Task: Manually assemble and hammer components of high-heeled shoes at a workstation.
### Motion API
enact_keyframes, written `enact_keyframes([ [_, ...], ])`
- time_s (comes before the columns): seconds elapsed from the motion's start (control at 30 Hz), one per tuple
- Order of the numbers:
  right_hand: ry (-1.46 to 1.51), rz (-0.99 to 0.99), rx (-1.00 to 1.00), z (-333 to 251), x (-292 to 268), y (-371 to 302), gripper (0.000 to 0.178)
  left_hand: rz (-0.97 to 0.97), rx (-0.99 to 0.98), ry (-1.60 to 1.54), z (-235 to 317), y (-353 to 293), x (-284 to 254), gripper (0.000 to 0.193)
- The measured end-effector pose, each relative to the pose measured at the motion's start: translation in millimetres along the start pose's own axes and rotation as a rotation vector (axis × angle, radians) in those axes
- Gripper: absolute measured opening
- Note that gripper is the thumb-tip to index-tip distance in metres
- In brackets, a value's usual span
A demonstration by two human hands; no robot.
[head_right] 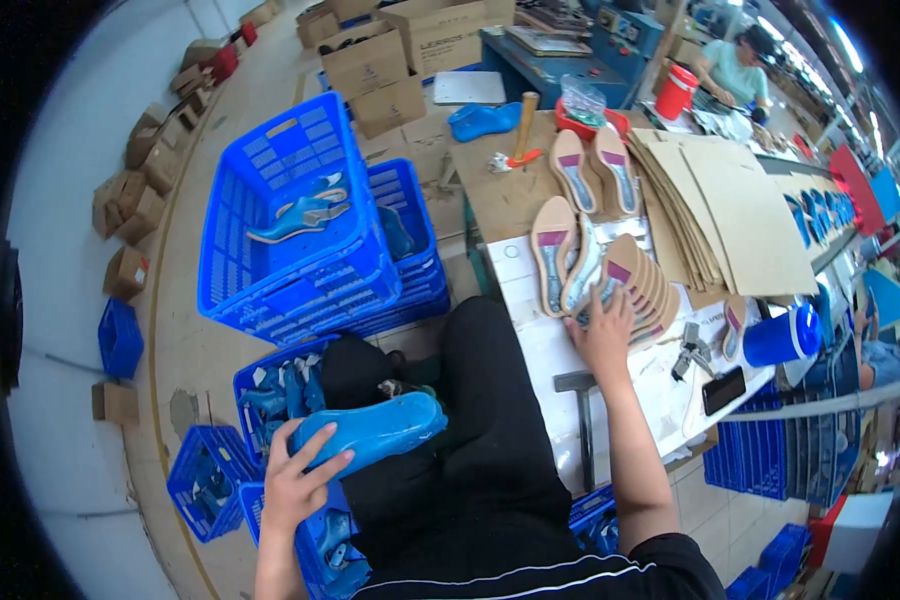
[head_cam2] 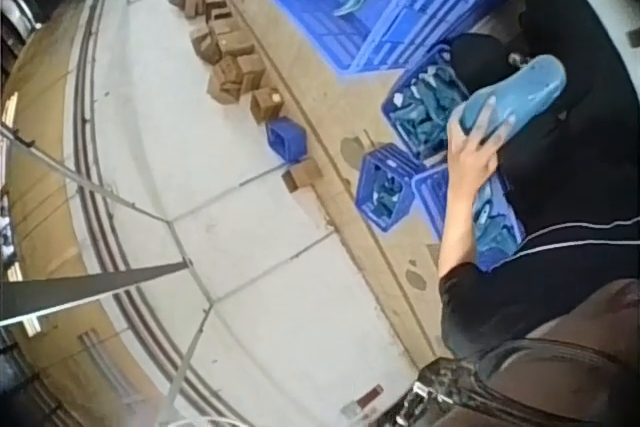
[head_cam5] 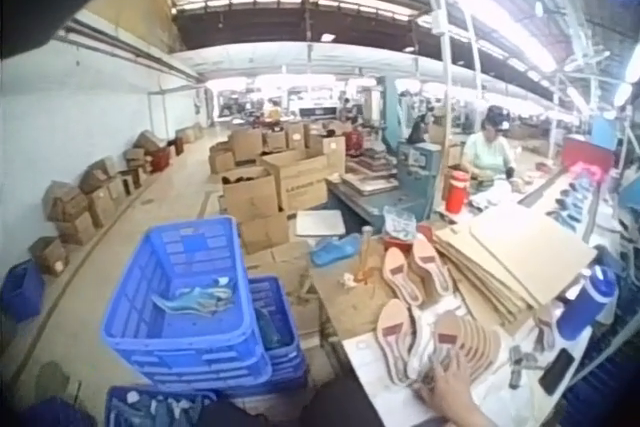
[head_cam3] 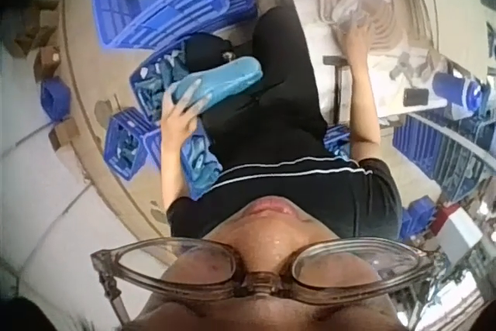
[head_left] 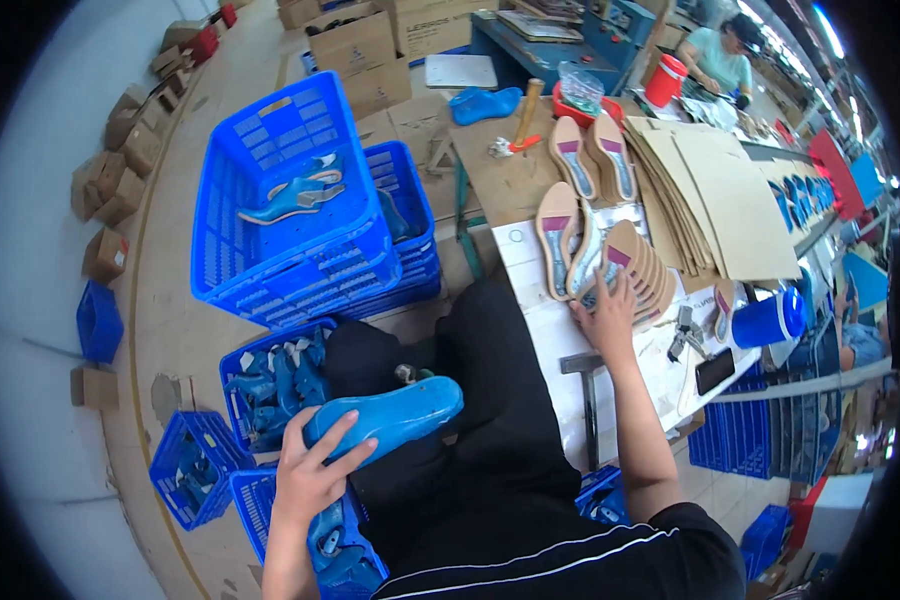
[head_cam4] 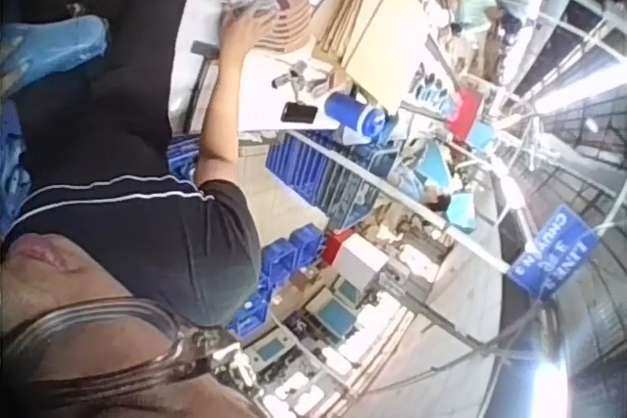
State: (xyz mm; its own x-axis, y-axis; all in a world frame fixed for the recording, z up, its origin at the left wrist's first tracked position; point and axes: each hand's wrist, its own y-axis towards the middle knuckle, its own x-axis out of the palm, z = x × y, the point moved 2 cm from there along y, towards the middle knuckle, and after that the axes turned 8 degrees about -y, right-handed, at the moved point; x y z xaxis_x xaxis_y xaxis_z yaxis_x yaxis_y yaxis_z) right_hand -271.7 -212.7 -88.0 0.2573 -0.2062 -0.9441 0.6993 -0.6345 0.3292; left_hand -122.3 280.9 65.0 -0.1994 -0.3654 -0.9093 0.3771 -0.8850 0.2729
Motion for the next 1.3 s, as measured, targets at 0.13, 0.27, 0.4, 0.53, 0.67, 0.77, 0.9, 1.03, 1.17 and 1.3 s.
enact_keyframes([
  [0.13,-0.059,-0.013,0.004,6,21,-5,0.077,0.321,-0.075,-0.073,-5,-18,-31,0.051],
  [0.27,-0.101,-0.038,-0.007,3,27,-10,0.075,0.384,-0.107,-0.036,-25,-20,-34,0.056],
  [0.4,-0.114,-0.117,-0.026,0,18,4,0.074,0.345,-0.113,-0.093,-32,-15,-22,0.057],
  [0.53,-0.168,-0.205,-0.065,4,14,13,0.069,0.290,-0.039,0.019,-24,8,-34,0.052],
  [0.67,-0.102,-0.274,-0.123,6,1,6,0.057,0.257,-0.009,0.065,-27,23,-41,0.050],
  [0.77,0.142,-0.057,-0.057,1,-31,5,0.043,0.230,-0.031,0.078,-36,14,-45,0.047],
  [0.9,0.681,0.266,0.210,-11,-79,-8,0.041,0.141,0.011,0.162,-25,7,-29,0.051],
  [1.03,1.469,0.409,0.465,-37,-118,-5,0.053,0.112,0.030,0.133,-20,26,-38,0.052],
  [1.17,1.933,0.012,0.489,-83,-134,6,0.051,0.089,0.094,0.208,-47,33,-39,0.049],
  [1.3,1.956,0.035,0.486,-110,-136,16,0.049,0.120,0.058,0.165,-48,27,-29,0.050],
])
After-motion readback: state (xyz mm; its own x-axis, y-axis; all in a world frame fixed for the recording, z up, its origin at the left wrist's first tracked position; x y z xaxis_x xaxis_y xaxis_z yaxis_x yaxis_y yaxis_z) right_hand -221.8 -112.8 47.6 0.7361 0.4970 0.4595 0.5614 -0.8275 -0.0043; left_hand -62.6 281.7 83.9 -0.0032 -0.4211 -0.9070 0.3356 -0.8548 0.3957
